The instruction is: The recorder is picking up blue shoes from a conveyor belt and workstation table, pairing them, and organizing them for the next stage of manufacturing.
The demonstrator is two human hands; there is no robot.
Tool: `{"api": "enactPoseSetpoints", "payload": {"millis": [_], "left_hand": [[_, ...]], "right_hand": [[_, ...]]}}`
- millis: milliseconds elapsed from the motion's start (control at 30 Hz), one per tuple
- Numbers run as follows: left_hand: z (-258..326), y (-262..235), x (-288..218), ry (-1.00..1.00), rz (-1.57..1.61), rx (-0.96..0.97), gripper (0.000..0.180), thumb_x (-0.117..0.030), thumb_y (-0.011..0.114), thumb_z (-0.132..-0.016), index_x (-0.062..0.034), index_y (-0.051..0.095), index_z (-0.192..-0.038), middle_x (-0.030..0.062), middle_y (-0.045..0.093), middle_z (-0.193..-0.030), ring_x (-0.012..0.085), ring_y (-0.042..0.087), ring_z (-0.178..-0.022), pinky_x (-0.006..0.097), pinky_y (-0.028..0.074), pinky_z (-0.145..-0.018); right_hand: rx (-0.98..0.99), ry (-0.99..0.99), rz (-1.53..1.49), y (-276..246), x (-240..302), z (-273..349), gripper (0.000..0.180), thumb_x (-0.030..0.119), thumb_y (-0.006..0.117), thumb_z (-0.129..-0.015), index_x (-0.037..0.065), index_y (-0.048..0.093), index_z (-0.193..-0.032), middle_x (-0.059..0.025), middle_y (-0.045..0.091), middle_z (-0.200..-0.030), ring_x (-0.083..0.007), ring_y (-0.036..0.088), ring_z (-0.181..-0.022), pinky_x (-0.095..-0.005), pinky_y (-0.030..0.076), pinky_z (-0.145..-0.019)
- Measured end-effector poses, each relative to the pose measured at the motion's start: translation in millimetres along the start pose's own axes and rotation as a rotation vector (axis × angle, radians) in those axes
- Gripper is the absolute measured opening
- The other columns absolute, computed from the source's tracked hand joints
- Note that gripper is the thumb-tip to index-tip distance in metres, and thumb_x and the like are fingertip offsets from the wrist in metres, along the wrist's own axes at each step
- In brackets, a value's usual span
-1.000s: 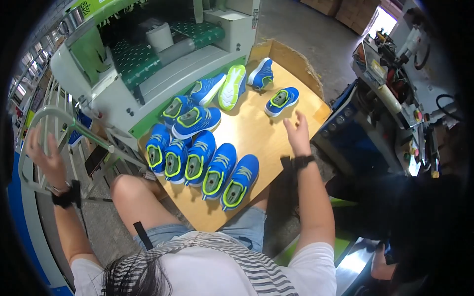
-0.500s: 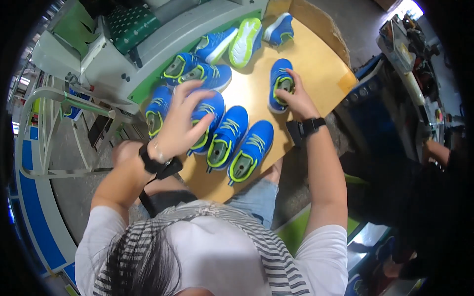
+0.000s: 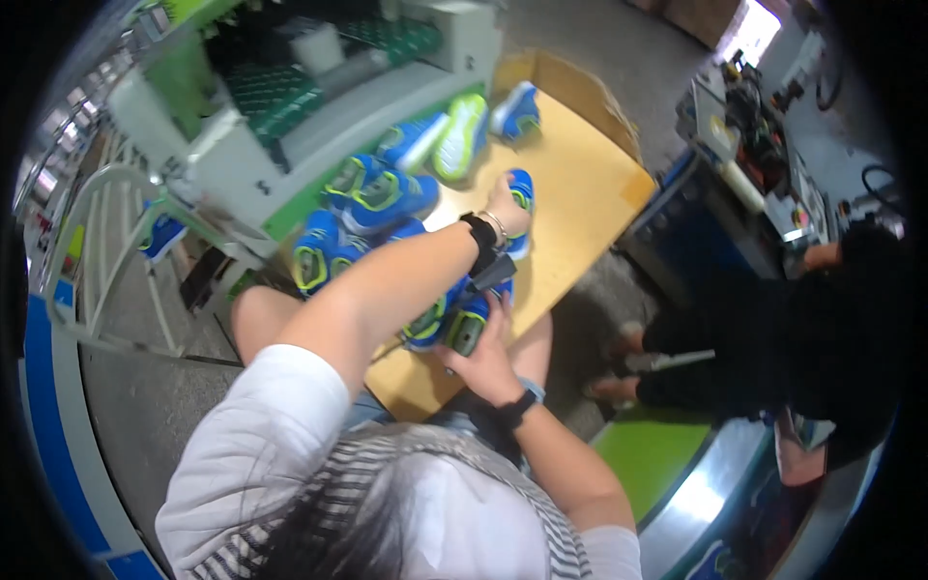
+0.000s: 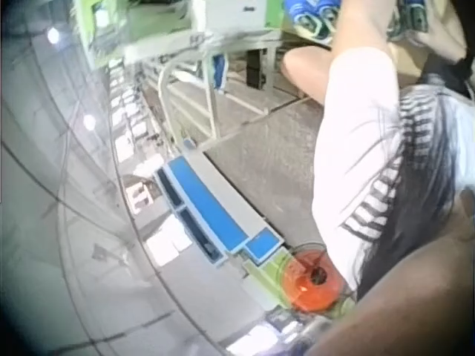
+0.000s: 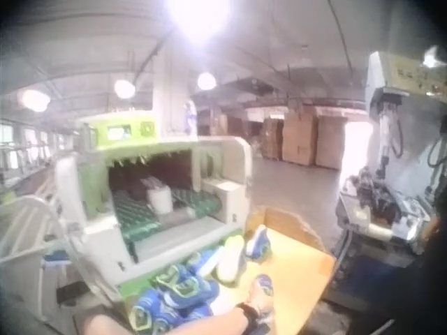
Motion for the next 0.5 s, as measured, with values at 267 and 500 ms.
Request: {"api": "enactPoseSetpoints", "payload": {"millis": [267,500], "left_hand": [[84,-163,-96,0.106,0.699,-0.068,0.079,-0.002,0.076,-0.072,-0.0098,0.038,-0.140,0.0122,0.058,-0.116,0.0225,0.059,-0.103,0.039,0.050,-0.087],[87,-310,-120,0.322,0.414,-0.695,0.079,-0.001,0.066,-0.074,-0.0139,0.031,-0.144,0.0199,0.045,-0.135,0.0333,0.050,-0.122,0.042,0.043,-0.101]], "right_hand": [[0.133,0.078,-0.345,-30,-13,3,0.104,0.008,0.073,-0.070,0.009,0.010,-0.153,-0.0176,0.031,-0.145,-0.0297,0.039,-0.129,-0.0388,0.038,-0.106],[-0.179,-0.024,0.049,-55,-41,25,0.084,0.005,0.067,-0.079,0.004,0.026,-0.152,-0.0251,0.039,-0.146,-0.0365,0.042,-0.134,-0.0384,0.035,-0.109]]}}
Point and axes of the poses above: each hand's wrist, its own z-axis away from the middle knuckle, its own y-axis out of the palm, x = y × z, the point moved 4 cm from there along -z, towards the middle knuckle
